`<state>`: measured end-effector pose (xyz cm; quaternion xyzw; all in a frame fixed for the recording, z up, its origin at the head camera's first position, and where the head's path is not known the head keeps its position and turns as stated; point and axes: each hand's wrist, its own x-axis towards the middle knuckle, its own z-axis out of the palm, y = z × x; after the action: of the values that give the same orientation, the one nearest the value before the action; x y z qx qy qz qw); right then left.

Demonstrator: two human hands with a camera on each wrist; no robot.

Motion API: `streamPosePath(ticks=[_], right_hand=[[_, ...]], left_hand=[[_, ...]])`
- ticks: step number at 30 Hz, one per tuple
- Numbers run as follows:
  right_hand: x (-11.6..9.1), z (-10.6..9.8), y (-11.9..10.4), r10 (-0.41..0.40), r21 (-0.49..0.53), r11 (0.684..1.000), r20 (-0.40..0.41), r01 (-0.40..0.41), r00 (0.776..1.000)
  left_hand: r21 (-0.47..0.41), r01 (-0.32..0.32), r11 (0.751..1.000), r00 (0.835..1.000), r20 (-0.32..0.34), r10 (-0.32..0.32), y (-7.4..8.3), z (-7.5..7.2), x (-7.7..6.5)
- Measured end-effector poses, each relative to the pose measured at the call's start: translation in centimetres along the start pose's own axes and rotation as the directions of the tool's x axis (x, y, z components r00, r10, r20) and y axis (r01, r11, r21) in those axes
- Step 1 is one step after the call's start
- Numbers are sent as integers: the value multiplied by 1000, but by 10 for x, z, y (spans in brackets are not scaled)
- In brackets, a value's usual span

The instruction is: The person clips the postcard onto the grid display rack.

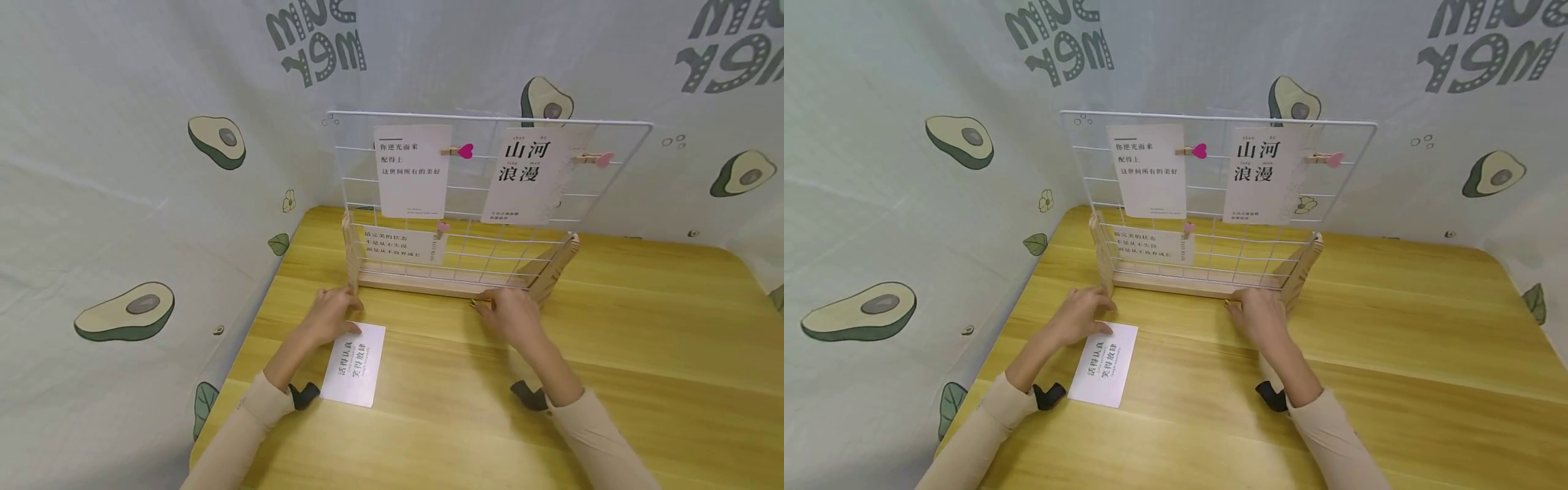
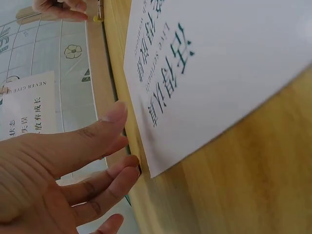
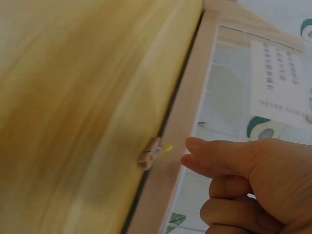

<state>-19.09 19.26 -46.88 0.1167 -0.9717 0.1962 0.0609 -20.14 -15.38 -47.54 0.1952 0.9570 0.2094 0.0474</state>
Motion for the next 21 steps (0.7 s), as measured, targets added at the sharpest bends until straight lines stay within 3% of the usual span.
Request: streamPosePath(ticks=[3, 7, 14, 21], right_hand=[[0, 8, 5, 10, 7, 1000, 29, -10, 1000], [-3, 17, 9, 0, 17, 1000, 28, 0, 1000], [-8, 26, 8, -26, 38, 999, -4, 26, 1000], [-11, 23, 6, -60, 39, 998, 42, 58, 997]], left_hand=[[13, 39, 999, 998, 58, -39, -5, -2, -4], [37, 35, 999, 993, 111, -39, -9, -4, -8], [-19, 27, 999, 993, 117, -24, -8, 1, -7], [-126, -93, 988, 990, 90, 105, -3, 15, -3]])
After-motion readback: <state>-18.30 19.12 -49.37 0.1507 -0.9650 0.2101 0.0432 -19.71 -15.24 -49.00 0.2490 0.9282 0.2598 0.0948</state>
